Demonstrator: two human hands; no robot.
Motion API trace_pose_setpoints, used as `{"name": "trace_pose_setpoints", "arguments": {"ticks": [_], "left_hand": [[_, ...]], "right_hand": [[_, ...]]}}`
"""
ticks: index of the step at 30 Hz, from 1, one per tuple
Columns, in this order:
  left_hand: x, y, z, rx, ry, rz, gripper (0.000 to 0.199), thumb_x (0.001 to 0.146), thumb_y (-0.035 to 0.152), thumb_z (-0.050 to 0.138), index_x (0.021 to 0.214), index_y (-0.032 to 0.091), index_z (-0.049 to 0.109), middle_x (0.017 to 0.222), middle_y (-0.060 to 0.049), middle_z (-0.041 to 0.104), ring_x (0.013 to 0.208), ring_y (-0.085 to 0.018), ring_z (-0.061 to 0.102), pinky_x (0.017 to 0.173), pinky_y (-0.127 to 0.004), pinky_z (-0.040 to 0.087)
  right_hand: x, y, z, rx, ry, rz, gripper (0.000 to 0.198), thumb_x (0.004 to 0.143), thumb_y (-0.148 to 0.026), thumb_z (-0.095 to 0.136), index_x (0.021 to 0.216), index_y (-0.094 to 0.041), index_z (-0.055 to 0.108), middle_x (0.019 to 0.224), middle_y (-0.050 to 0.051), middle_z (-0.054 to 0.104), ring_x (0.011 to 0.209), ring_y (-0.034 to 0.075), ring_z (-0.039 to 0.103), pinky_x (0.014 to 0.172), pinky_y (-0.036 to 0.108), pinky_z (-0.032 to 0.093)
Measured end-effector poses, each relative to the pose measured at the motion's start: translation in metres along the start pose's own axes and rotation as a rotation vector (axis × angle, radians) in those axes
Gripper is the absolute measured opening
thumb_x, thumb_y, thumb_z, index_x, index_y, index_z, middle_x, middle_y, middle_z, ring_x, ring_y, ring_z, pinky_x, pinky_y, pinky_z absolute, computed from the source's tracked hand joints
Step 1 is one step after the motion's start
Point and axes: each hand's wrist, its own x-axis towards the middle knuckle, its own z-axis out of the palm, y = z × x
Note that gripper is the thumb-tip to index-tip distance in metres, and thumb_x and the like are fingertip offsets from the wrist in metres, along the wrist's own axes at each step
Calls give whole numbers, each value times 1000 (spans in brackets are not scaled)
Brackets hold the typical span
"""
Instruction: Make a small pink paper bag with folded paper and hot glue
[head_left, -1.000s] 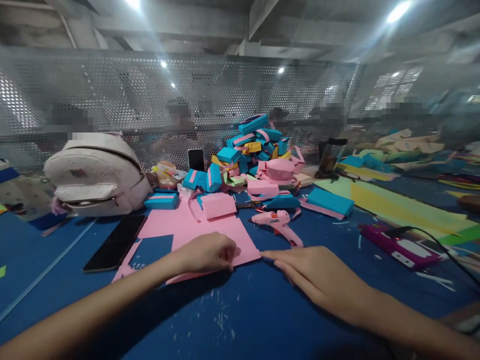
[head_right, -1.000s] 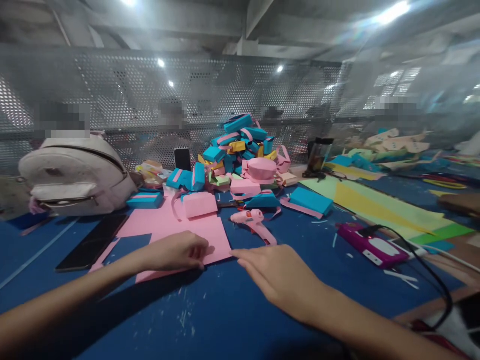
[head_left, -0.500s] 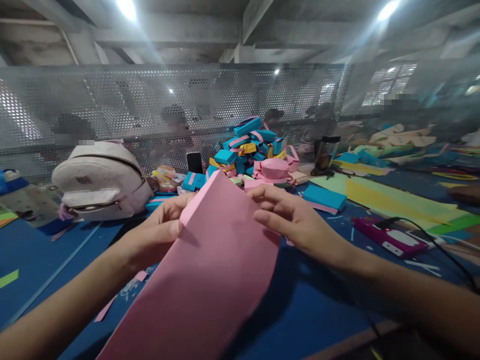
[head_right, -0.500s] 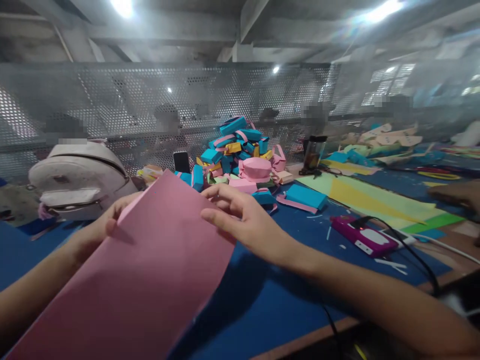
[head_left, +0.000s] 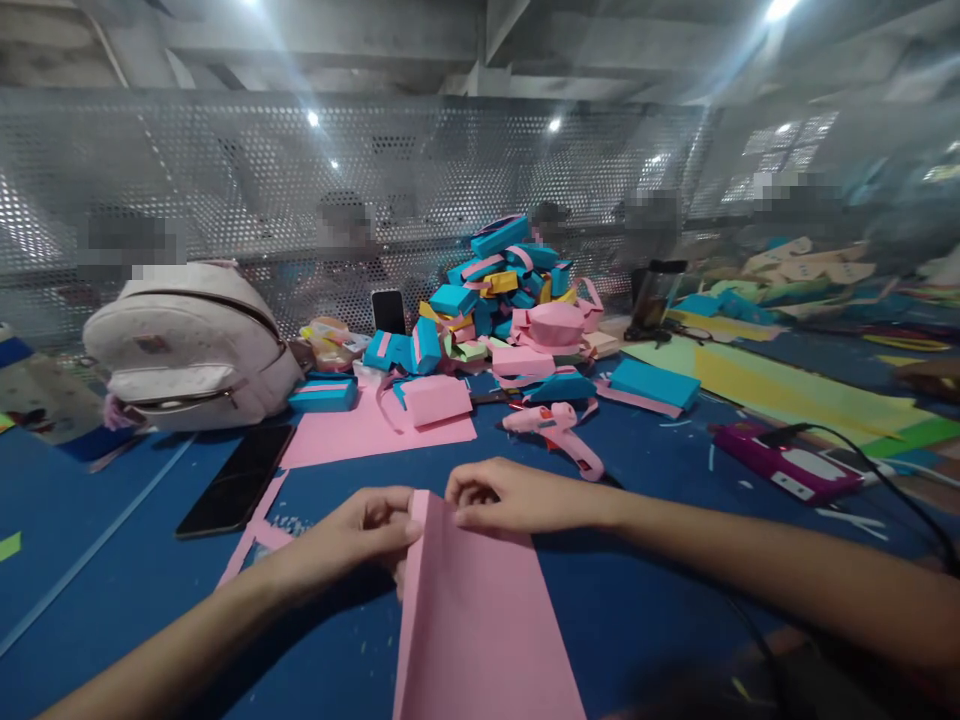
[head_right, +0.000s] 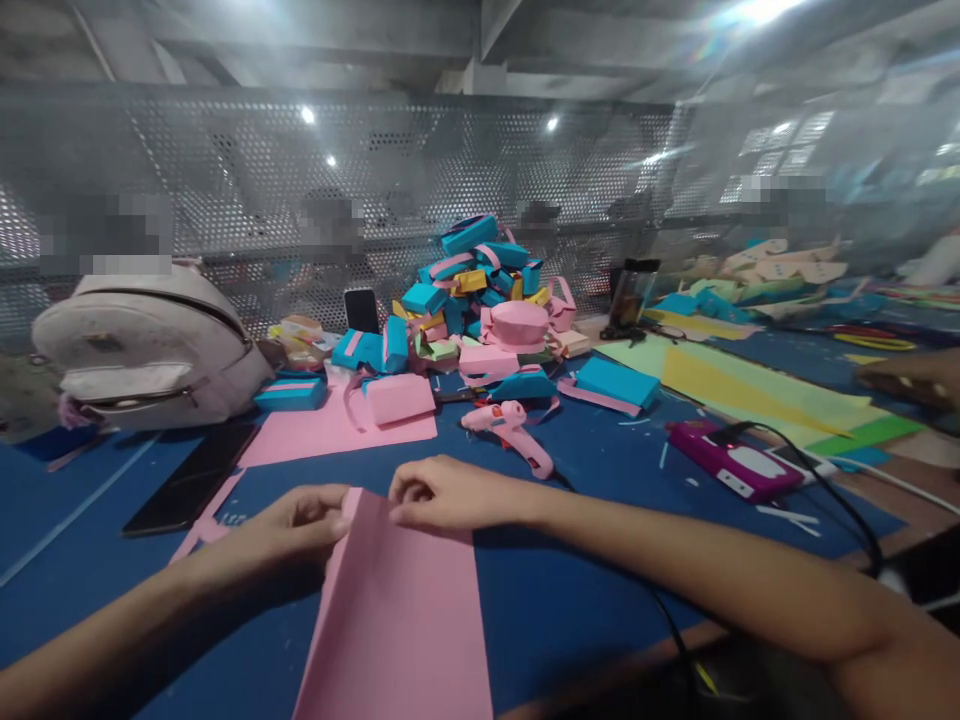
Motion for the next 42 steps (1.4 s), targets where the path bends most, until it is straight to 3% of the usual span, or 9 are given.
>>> {"name": "trace_pose_setpoints", "arguments": {"ticks": [4, 10, 17, 26, 32, 37, 42], "left_hand": [[8, -1, -8, 97, 94, 1, 30, 83, 41, 70, 86, 13, 60, 70, -2, 61, 56, -10, 60, 56, -20, 47], [20, -12, -30, 178, 205, 40, 39, 82, 53, 65, 83, 16, 51, 65, 4, 55, 49, -9, 57, 50, -22, 48], [14, -21, -30, 256, 224, 32, 29, 94, 47, 52, 89, 19, 48, 57, 6, 55, 44, -8, 54, 43, -17, 40], [12, -22, -28, 336, 205, 24, 28, 96, 44, 48, 84, 19, 49, 62, 6, 53, 52, -7, 52, 48, -17, 37], [12, -22, -26, 359, 180, 20, 24, 97, 39, 47, 82, 20, 48, 65, 6, 52, 55, -7, 50, 52, -18, 37], [7, -18, -23, 487, 199, 22, 27, 98, 39, 43, 79, 20, 47, 64, 6, 52, 57, -9, 49, 53, -20, 36], [5, -19, -22, 701, 239, 128, 26, 97, 31, 42, 74, 20, 47, 66, 4, 51, 60, -10, 45, 56, -22, 34]], "right_hand": [[19, 4, 11, 44, 113, -37, 21, 92, -34, 54, 102, -17, 61, 98, 3, 65, 88, 16, 58, 77, 26, 43], [48, 16, 25, 122, 220, -26, 19, 94, -31, 48, 88, -16, 57, 85, 1, 59, 78, 14, 54, 67, 24, 40], [46, 18, 31, 148, 138, -26, 19, 94, -31, 52, 91, -18, 64, 92, 2, 65, 89, 17, 57, 80, 27, 41], [45, 17, 28, 6, 114, -76, 16, 93, -23, 50, 79, -19, 57, 71, -5, 55, 68, 11, 47, 64, 23, 33], [43, 21, 30, -40, 104, -88, 14, 92, -18, 49, 79, -20, 57, 79, -5, 61, 78, 11, 52, 78, 25, 35], [42, 18, 26, -3, 56, -101, 17, 91, -17, 47, 79, -20, 59, 79, -4, 61, 79, 12, 53, 83, 27, 35], [43, 15, 23, -1, 48, -113, 16, 89, -15, 49, 77, -20, 60, 76, -3, 60, 75, 13, 51, 79, 27, 37]]}}
